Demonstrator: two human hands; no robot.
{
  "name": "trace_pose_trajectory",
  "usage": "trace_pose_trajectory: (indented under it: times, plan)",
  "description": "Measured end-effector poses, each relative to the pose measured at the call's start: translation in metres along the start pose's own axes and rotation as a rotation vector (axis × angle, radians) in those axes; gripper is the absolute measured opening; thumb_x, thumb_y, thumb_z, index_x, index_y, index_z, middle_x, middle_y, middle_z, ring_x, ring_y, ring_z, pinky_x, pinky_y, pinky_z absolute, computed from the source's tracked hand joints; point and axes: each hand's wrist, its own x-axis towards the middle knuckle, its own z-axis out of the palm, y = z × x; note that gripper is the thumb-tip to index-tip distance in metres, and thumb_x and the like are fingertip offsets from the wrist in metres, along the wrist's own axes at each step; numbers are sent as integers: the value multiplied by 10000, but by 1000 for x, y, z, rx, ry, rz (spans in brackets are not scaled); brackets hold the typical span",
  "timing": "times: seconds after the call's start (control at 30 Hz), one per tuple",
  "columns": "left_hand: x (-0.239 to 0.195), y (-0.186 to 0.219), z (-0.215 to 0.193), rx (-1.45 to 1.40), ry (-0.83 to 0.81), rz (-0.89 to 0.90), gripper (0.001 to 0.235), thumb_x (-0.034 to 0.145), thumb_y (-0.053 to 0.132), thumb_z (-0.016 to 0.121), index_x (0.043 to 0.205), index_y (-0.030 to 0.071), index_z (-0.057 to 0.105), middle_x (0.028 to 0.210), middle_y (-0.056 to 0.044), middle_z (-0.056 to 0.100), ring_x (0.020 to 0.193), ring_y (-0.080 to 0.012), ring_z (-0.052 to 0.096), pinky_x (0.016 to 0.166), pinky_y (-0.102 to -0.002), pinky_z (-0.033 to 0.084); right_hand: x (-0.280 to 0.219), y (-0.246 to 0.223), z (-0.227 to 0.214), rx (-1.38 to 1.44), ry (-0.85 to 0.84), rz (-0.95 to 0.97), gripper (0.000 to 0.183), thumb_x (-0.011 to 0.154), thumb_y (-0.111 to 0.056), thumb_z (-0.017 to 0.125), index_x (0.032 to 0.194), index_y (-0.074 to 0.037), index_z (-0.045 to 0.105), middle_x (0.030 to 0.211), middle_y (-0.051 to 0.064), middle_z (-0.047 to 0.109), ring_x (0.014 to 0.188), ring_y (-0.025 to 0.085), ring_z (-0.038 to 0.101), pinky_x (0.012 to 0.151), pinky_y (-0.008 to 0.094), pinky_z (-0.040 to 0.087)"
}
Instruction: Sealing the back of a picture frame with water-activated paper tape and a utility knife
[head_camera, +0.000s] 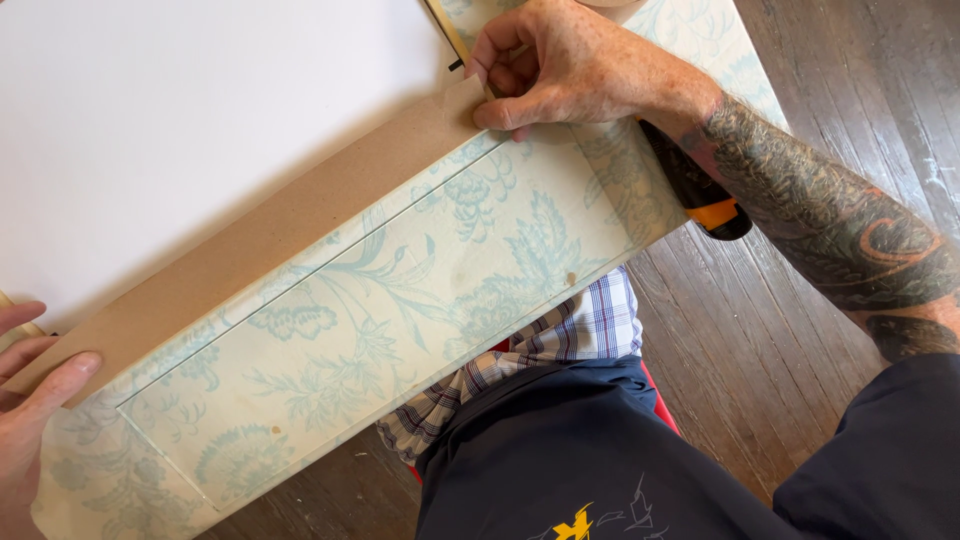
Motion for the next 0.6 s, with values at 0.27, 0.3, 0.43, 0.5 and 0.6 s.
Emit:
trace_pose_trajectory:
  times: [0.27,0.3,0.43,0.5,0.6]
  plan:
    - [-2,3,1,2,5,22,614,941,12,632,1522,59,438,1498,-37,429,1209,-197,492,952,-327,423,-2,-2,2,-32,19,-4,202,931,-56,780,1028,-62,602,690,-11,649,613,39,627,530,166,439]
    - [-3,6,2,5,16,4,623,948,29,642,1536,66,442,1442,-56,467,1211,-202,523,939,-316,435,-1,-2,2,-45,28,3,199,925,-59,784,1023,-67,611,685,-18,646,606,34,616,526,163,432]
    - [-7,16,2,14,2,-84,645,974,70,630,1586,103,429,1300,-139,538,1178,-268,561,923,-361,446,-7,-11,5,-173,88,-5,170,892,-119,783,974,-107,634,675,-80,517,595,23,446,513,192,362]
    - [-11,27,6,-6,37,-99,629,953,37,629,1548,104,436,1315,-97,491,1215,-192,517,977,-296,428,-12,-14,8,-136,108,-123,198,969,-37,772,1023,-73,584,737,-40,465,615,58,432,519,203,382]
    - [2,1,-1,-1,-14,8,631,943,-16,605,1538,-6,395,1550,-77,362,1247,-257,464,981,-376,421,-17,-16,11,-169,147,-257,283,976,21,761,1167,-22,557,721,-25,463,587,76,428,510,219,359]
